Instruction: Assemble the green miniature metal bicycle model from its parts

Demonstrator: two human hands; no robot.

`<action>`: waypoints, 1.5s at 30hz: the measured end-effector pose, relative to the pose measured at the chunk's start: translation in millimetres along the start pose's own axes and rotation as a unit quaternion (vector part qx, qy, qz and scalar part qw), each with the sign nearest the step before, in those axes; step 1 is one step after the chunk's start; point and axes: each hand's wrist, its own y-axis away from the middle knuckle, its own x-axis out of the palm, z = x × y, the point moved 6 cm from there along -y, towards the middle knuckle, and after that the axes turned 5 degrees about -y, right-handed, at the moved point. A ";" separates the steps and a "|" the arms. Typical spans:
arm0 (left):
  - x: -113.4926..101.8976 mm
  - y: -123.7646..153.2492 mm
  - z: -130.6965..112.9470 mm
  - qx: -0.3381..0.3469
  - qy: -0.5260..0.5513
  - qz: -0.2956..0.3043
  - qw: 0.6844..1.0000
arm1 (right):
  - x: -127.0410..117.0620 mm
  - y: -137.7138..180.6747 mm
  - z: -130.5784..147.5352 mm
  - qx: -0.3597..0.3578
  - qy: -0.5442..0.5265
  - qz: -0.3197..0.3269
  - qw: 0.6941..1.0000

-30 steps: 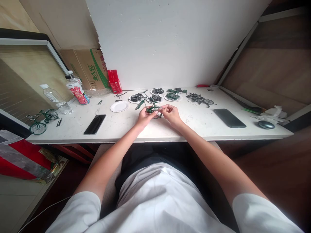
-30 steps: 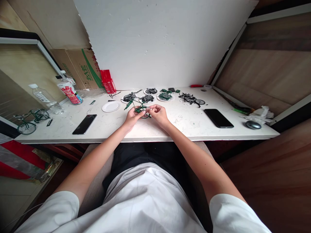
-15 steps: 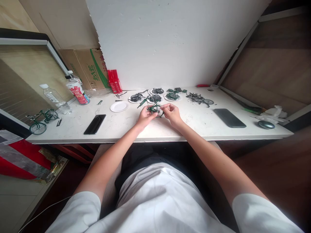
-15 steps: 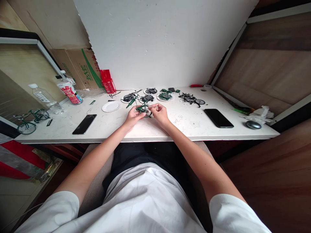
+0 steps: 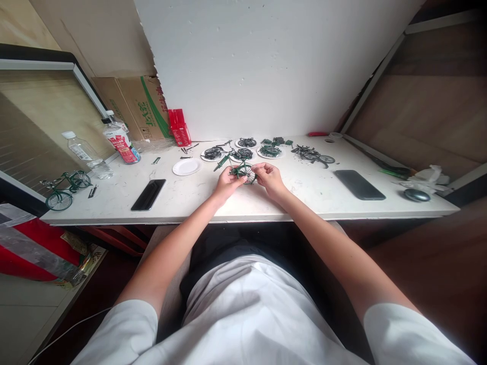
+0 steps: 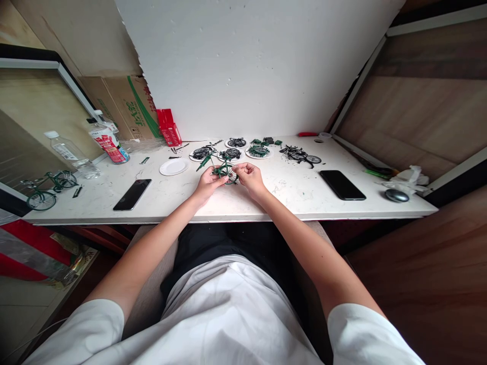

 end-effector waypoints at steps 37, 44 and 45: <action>-7.3 -2.1 2.5 -0.015 -0.010 -0.040 0.999 | 1.8 2.0 -0.5 0.006 0.029 0.003 1.000; -2.9 0.1 0.3 -0.045 0.052 -0.013 0.998 | 3.4 3.4 0.9 0.000 0.031 0.010 0.999; -2.5 0.4 -0.2 -0.047 0.055 -0.012 0.997 | 3.5 3.4 1.0 -0.001 0.033 0.010 0.999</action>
